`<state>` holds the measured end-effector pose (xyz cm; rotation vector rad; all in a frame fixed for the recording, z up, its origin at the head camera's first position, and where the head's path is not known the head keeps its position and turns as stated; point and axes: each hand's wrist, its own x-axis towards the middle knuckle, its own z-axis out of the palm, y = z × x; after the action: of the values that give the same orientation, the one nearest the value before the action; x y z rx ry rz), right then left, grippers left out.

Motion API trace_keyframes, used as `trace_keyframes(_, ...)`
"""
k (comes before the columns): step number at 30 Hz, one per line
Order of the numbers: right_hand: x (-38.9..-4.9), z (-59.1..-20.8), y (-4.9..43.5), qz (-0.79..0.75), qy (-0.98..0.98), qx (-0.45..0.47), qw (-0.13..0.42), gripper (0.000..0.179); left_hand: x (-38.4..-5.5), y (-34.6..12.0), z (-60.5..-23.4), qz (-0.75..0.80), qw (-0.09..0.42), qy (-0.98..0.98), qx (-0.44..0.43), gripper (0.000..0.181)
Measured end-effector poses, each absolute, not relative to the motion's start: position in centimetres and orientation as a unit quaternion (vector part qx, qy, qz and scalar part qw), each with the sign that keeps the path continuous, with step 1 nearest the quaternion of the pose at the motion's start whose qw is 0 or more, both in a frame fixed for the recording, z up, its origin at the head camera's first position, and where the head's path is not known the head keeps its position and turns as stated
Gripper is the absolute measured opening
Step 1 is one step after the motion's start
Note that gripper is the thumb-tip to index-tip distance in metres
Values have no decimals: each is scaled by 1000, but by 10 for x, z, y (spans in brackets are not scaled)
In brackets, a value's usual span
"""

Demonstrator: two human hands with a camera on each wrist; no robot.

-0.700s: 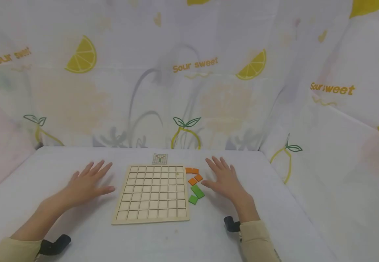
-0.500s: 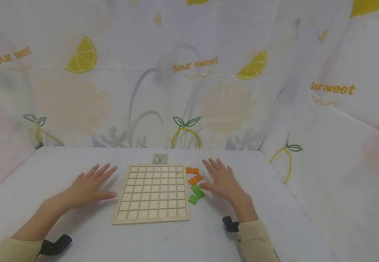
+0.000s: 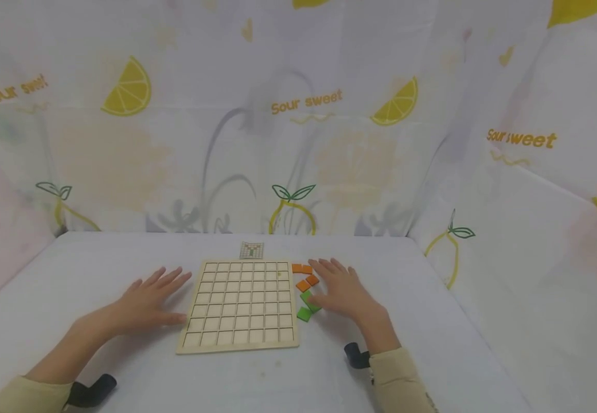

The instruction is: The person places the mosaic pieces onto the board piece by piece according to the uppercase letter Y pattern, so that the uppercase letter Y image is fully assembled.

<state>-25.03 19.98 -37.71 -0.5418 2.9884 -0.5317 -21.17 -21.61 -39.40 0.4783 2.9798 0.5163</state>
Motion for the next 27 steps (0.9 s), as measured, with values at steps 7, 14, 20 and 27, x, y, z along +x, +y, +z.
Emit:
trace_keyframes(7,-246,-376,190,-175,971,-155,56,71,-205,-211,-393,162,58,971,167,101)
trace_keyframes(14,-245,-377,180,-175,969,-163,68,54,-202,-207,-390,172,87,965,176,102)
trace_keyframes(20,-244,-377,177,-178,963,-193,66,40,-201,-205,-390,180,113,960,184,104)
trace_keyframes(27,-244,-383,174,-169,961,-215,46,30,-200,-202,-388,172,113,958,200,108)
